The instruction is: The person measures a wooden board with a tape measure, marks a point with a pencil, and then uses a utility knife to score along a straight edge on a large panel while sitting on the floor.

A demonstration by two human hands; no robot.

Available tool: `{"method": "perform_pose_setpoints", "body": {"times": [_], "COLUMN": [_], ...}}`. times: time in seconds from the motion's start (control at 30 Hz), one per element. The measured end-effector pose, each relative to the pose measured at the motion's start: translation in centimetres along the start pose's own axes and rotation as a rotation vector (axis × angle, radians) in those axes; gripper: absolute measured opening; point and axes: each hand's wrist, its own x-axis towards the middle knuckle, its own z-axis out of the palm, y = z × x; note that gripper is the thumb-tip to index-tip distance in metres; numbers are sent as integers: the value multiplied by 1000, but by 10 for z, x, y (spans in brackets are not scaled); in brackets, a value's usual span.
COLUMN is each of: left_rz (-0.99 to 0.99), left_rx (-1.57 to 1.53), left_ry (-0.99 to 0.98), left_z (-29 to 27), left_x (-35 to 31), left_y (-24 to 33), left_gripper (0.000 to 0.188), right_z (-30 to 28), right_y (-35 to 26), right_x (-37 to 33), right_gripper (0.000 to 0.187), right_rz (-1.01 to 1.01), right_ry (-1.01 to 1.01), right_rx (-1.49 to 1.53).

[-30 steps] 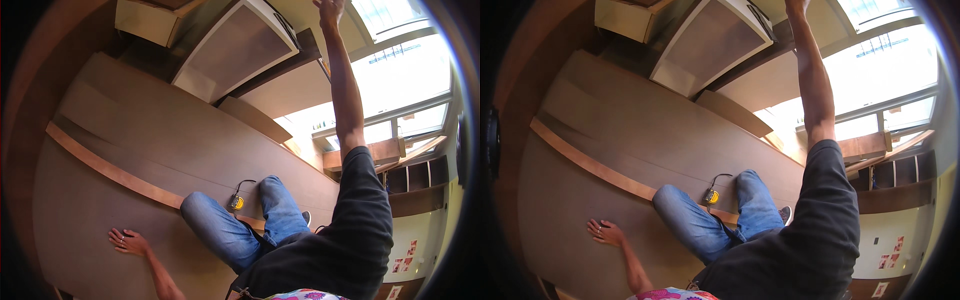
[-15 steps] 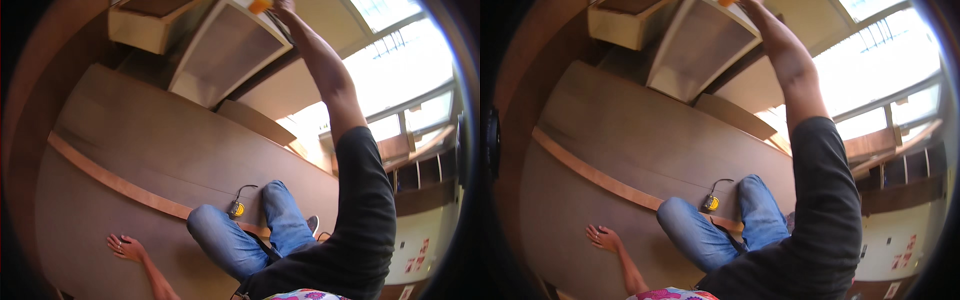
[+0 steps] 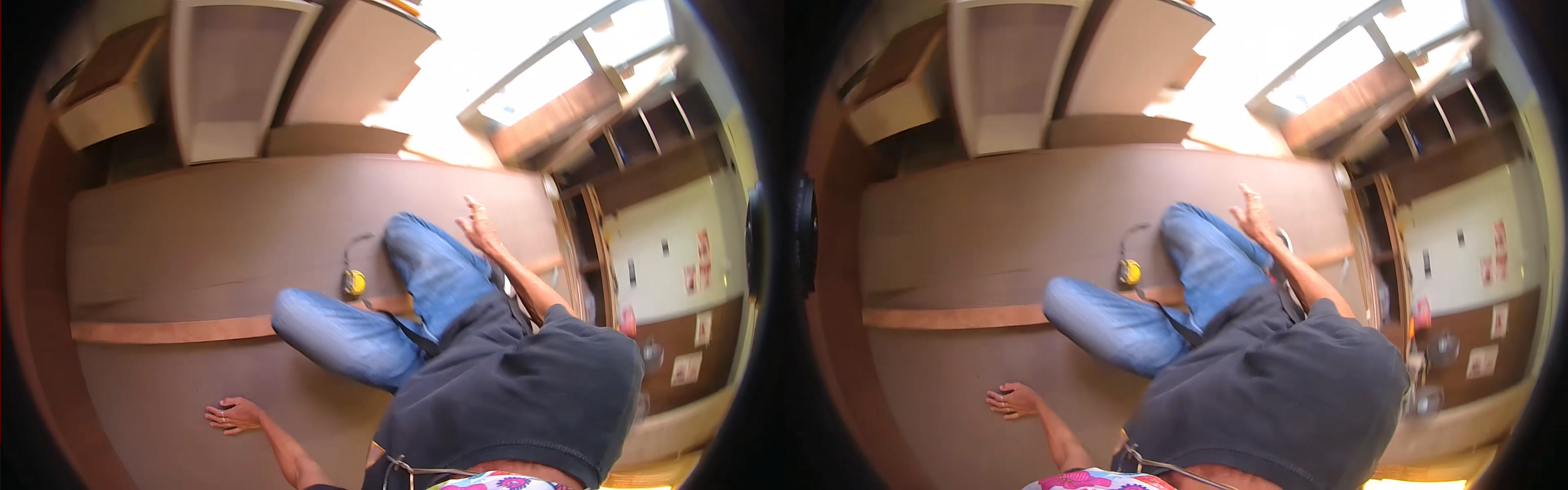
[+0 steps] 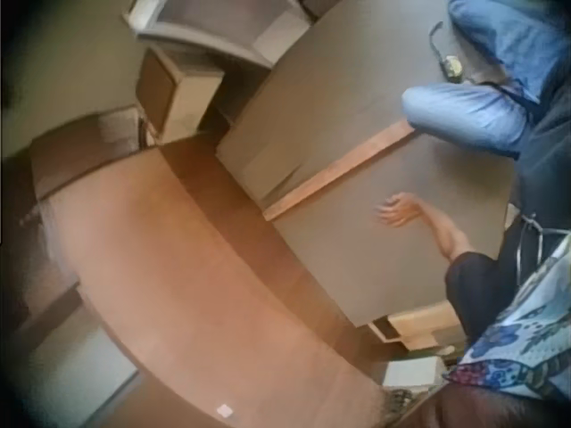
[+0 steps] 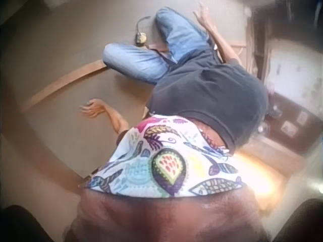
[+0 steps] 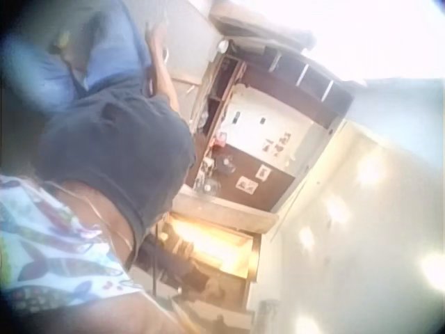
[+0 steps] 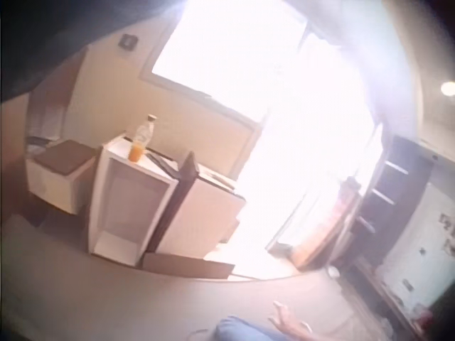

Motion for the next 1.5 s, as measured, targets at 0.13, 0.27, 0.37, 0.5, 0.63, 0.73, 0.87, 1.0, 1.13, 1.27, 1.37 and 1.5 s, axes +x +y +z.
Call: {"method": "perform_pose_setpoints", "body": {"times": [0.13,0.27,0.37,0.5,0.63,0.73,0.87,1.0,1.13,1.27,1.37,1.5], "left_rz": [-16,65,190,505,764,963,1234,1410,1915,2239,2426,2584], "left_rx": [28,51,-76,-143,-89,-75,-164,-227,-363,-414,-413,-299], "left_ry": [58,18,38,11,13,2,-13,46,-162,-312,-402,-606], "left_z": [21,25,117,110,83,52,16,-35,-99,-169,-219,-263], "left_x": [-1,-7,44,50,66,60,34,-12,-83,-152,-213,-344], "left_y": [-15,-15,-67,-18,12,43,124,232,356,464,537,612], "left_gripper": [49,48,47,45,43,41,40,38,36,34,32,31], "right_z": [-35,-36,14,21,26,36,77,93,107,125,125,128], "right_y": [72,91,38,-8,31,92,160,202,265,285,275,281], "right_x": [-111,-228,-212,-273,-350,-395,-337,-285,-309,-318,-316,-338], "right_gripper": [72,72,71,69,65,63,59,58,56,55,56,57], "right_rz": [538,686,623,819,1145,1151,1009,1019,1036,1232,1214,1196], "right_ry": [56,105,101,88,172,129,171,139,289,281,258,289], "right_rx": [-34,-7,193,70,61,-114,-5,252,126,-114,-157,-108]}}
